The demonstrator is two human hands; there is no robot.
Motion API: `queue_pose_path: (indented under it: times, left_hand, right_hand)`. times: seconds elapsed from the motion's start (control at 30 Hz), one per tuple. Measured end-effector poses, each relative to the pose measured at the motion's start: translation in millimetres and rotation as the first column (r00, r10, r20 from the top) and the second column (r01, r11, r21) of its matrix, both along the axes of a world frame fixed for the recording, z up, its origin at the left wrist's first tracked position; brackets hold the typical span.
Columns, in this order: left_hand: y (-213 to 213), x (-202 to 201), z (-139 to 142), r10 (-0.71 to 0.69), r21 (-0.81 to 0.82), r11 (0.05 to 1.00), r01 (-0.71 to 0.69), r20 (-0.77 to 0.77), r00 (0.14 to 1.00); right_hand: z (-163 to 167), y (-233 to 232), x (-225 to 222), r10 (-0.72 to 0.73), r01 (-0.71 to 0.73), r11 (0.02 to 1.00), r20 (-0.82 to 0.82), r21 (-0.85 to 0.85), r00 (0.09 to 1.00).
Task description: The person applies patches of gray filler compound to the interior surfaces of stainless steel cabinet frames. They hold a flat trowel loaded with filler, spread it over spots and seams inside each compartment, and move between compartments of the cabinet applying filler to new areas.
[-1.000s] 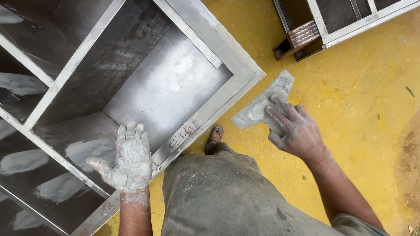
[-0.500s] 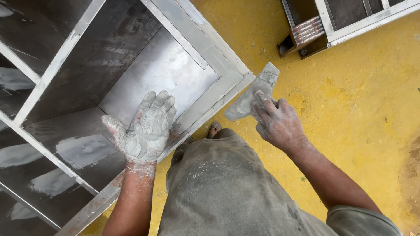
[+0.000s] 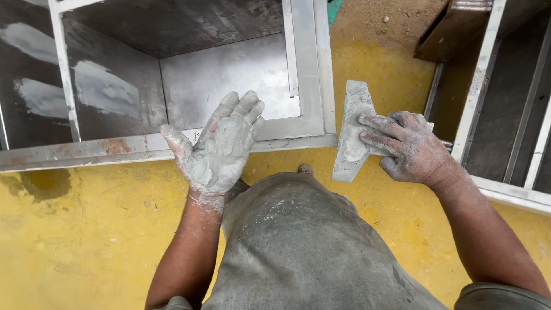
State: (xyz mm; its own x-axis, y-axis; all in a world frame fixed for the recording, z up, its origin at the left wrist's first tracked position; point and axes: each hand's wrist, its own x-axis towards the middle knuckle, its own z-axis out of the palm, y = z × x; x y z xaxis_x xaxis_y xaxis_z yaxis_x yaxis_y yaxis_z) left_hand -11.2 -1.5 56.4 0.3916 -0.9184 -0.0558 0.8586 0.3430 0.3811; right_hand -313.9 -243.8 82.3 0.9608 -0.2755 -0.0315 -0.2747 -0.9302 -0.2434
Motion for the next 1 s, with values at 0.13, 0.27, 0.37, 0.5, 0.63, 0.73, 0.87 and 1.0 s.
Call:
queue_pose_path:
  times: [0.13,0.27,0.37,0.5,0.63,0.73,0.87,1.0]
  left_hand:
    - [5.7,-57.0,1.7,0.068,0.006,0.998,-0.068,0.052,0.996]
    - [24.0,-81.2,7.7,0.204,0.038,0.977,-0.209,0.102,0.974]
    - [39.3,-94.9,10.6,0.266,0.094,0.955,-0.282,0.155,0.951]
    - [57.1,-107.6,13.4,0.265,0.113,0.951,-0.287,0.175,0.948]
    - [64.0,-114.8,12.1,0.344,0.085,0.931,-0.356,0.134,0.930]
    - [64.5,-122.5,5.7,0.353,0.039,0.934,-0.356,0.066,0.933]
    - [74.8,-134.2,-10.9,0.357,0.040,0.934,-0.356,-0.024,0.934]
    - [112.9,-125.7,-29.1,0.428,0.028,0.903,-0.428,-0.110,0.897]
  right_hand:
    - [1.6,-34.0,35.0,0.169,-0.166,0.984,-0.052,0.059,0.984]
    - [3.8,-40.9,55.3,0.303,-0.301,0.952,-0.052,0.047,0.951]
    - [11.2,-48.5,29.7,0.209,-0.229,0.973,-0.386,-0.006,0.898]
    - [28.1,-69.5,-8.9,0.162,-0.137,0.980,-0.177,0.145,0.971]
    - [36.9,-78.1,27.1,-0.494,0.569,0.666,-0.287,0.482,0.821]
    - [48.9,-89.9,110.2,-0.267,0.248,0.950,0.079,0.190,0.960]
    - [58.4,-69.6,187.2,-0.301,0.323,0.870,-0.119,0.372,0.946]
    - [63.0,-28.7,171.0,-0.120,0.239,0.950,-0.469,0.203,0.875]
